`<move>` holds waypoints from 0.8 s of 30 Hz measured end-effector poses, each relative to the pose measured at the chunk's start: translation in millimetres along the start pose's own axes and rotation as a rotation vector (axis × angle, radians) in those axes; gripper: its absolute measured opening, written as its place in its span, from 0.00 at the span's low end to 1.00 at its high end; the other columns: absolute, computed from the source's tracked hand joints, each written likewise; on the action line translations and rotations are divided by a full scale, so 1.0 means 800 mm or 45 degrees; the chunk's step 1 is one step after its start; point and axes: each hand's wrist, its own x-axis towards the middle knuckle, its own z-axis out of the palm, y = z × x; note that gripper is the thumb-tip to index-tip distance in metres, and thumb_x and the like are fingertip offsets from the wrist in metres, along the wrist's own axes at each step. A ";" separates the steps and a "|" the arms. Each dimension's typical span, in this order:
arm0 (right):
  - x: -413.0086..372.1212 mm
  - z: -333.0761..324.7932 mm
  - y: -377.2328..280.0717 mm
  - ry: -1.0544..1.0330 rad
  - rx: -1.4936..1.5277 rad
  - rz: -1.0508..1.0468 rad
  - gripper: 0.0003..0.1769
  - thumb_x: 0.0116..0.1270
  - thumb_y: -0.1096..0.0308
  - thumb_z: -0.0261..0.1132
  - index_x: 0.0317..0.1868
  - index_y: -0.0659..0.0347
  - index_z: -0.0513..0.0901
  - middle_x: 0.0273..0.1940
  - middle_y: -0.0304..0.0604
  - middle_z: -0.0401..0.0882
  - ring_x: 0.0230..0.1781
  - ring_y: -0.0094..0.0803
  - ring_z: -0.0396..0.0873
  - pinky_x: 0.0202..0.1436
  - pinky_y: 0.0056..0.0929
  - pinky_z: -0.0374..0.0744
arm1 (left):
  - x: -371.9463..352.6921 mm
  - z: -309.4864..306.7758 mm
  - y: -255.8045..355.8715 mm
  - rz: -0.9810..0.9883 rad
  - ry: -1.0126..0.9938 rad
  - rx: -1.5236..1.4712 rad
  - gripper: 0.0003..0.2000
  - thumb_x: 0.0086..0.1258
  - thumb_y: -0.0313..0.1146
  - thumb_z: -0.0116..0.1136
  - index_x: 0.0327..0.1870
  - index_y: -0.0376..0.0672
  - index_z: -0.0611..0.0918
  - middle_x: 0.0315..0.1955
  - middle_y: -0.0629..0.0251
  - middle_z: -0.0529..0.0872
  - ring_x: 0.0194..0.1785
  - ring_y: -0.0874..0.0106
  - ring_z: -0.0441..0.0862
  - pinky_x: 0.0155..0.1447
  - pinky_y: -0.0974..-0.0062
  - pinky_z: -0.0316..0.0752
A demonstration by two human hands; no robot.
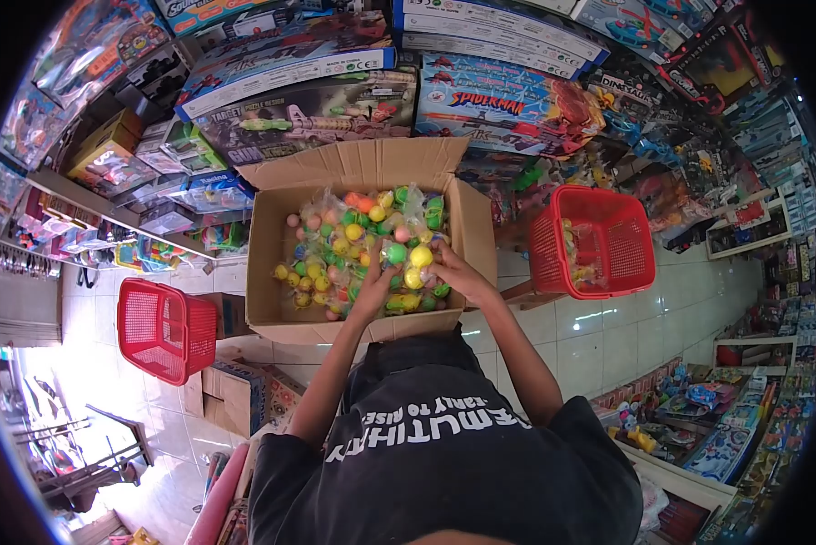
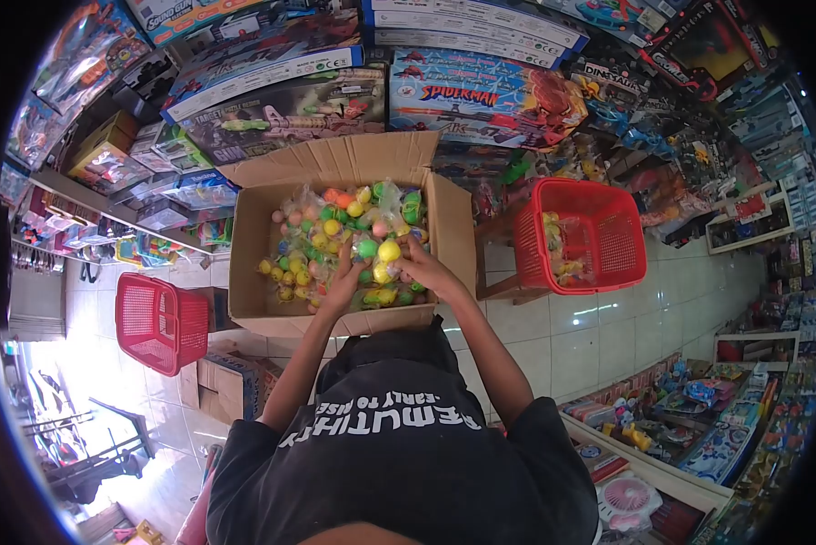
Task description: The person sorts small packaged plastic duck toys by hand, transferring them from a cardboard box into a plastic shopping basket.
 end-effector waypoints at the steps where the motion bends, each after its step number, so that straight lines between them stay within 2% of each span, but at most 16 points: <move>1: -0.003 0.002 0.002 0.002 0.010 -0.042 0.22 0.66 0.70 0.55 0.59 0.60 0.63 0.45 0.38 0.72 0.42 0.22 0.72 0.40 0.21 0.73 | -0.001 0.006 0.002 -0.006 -0.010 -0.001 0.31 0.70 0.40 0.48 0.71 0.45 0.51 0.65 0.58 0.58 0.65 0.64 0.63 0.53 0.66 0.74; 3: -0.010 0.006 0.002 0.002 -0.047 -0.124 0.21 0.67 0.70 0.56 0.59 0.60 0.63 0.45 0.37 0.72 0.40 0.22 0.73 0.40 0.21 0.74 | -0.002 0.016 0.012 -0.125 -0.117 -0.331 0.28 0.73 0.40 0.44 0.71 0.45 0.53 0.65 0.58 0.60 0.62 0.66 0.66 0.60 0.72 0.68; 4: -0.016 0.011 0.000 0.073 -0.082 -0.147 0.21 0.66 0.68 0.58 0.57 0.60 0.65 0.42 0.37 0.72 0.36 0.21 0.72 0.36 0.21 0.73 | -0.006 0.021 0.020 -0.134 -0.129 -0.331 0.28 0.73 0.40 0.44 0.71 0.45 0.53 0.65 0.58 0.60 0.62 0.66 0.66 0.60 0.72 0.68; 5: -0.021 0.015 -0.002 0.146 -0.119 -0.169 0.20 0.66 0.67 0.60 0.56 0.60 0.67 0.40 0.37 0.72 0.31 0.20 0.71 0.33 0.20 0.71 | -0.010 0.025 0.028 -0.206 -0.175 -0.414 0.28 0.74 0.42 0.43 0.71 0.46 0.52 0.65 0.59 0.59 0.62 0.66 0.66 0.56 0.70 0.72; 6: -0.024 0.017 0.000 0.160 -0.112 -0.164 0.20 0.66 0.67 0.60 0.56 0.60 0.67 0.40 0.37 0.72 0.31 0.20 0.71 0.33 0.20 0.71 | -0.013 0.029 0.034 -0.278 -0.224 -0.497 0.28 0.74 0.45 0.42 0.71 0.47 0.51 0.65 0.60 0.59 0.61 0.66 0.67 0.51 0.68 0.76; 7: -0.027 0.019 0.002 0.199 -0.119 -0.267 0.19 0.66 0.67 0.60 0.56 0.61 0.67 0.42 0.38 0.73 0.33 0.20 0.73 0.34 0.21 0.72 | -0.013 0.034 0.029 -0.286 -0.239 -0.497 0.28 0.74 0.45 0.42 0.71 0.47 0.51 0.65 0.60 0.59 0.61 0.66 0.67 0.51 0.68 0.76; 9: -0.038 0.018 0.003 0.256 -0.125 -0.366 0.19 0.66 0.67 0.59 0.55 0.62 0.68 0.43 0.40 0.73 0.35 0.21 0.75 0.36 0.21 0.73 | -0.012 0.046 0.014 -0.323 -0.251 -0.468 0.26 0.74 0.50 0.38 0.69 0.55 0.53 0.62 0.63 0.64 0.58 0.66 0.71 0.47 0.66 0.78; 13: -0.062 0.003 -0.002 0.249 -0.035 -0.354 0.18 0.66 0.70 0.59 0.55 0.63 0.68 0.45 0.42 0.74 0.38 0.22 0.78 0.38 0.21 0.75 | -0.011 0.069 0.009 -0.414 -0.216 -0.547 0.24 0.74 0.51 0.38 0.67 0.53 0.57 0.56 0.64 0.71 0.53 0.69 0.75 0.43 0.69 0.78; 15: -0.076 -0.008 -0.004 0.228 -0.008 -0.348 0.18 0.66 0.70 0.59 0.55 0.63 0.68 0.45 0.42 0.74 0.38 0.22 0.78 0.38 0.21 0.75 | -0.009 0.078 0.015 -0.455 -0.252 -0.728 0.28 0.74 0.47 0.41 0.71 0.52 0.49 0.56 0.63 0.69 0.55 0.69 0.73 0.41 0.69 0.80; 16: -0.084 -0.013 -0.007 0.243 -0.023 -0.385 0.18 0.65 0.70 0.60 0.53 0.63 0.69 0.43 0.41 0.74 0.37 0.22 0.77 0.38 0.20 0.75 | -0.009 0.083 0.015 -0.456 -0.256 -0.722 0.28 0.74 0.47 0.41 0.71 0.52 0.49 0.56 0.63 0.69 0.55 0.69 0.73 0.41 0.69 0.80; 18: -0.098 -0.023 -0.009 0.262 -0.032 -0.433 0.17 0.64 0.70 0.61 0.52 0.63 0.70 0.42 0.40 0.73 0.37 0.21 0.77 0.39 0.20 0.75 | -0.006 0.096 0.013 -0.455 -0.275 -0.827 0.25 0.74 0.47 0.42 0.67 0.51 0.54 0.52 0.64 0.72 0.52 0.71 0.75 0.41 0.70 0.79; 20: -0.112 -0.038 -0.010 0.316 -0.375 -0.559 0.18 0.60 0.68 0.65 0.48 0.62 0.71 0.39 0.38 0.72 0.33 0.20 0.75 0.37 0.19 0.74 | -0.004 0.113 0.011 -0.463 -0.305 -0.831 0.23 0.74 0.47 0.42 0.64 0.50 0.57 0.52 0.64 0.72 0.52 0.71 0.75 0.43 0.69 0.78; 22: -0.132 -0.050 -0.014 0.329 -0.445 -0.598 0.19 0.58 0.67 0.67 0.47 0.62 0.71 0.39 0.37 0.72 0.31 0.20 0.73 0.35 0.19 0.73 | -0.003 0.139 0.020 -0.474 -0.346 -0.837 0.21 0.74 0.46 0.43 0.62 0.50 0.59 0.51 0.64 0.72 0.52 0.72 0.75 0.45 0.69 0.77; 24: -0.155 -0.062 -0.017 0.362 -0.556 -0.656 0.21 0.55 0.65 0.70 0.45 0.62 0.71 0.36 0.37 0.72 0.29 0.22 0.71 0.32 0.22 0.72 | -0.007 0.175 0.029 -0.377 -0.292 -0.708 0.19 0.73 0.44 0.45 0.60 0.50 0.60 0.50 0.64 0.71 0.52 0.73 0.74 0.48 0.70 0.76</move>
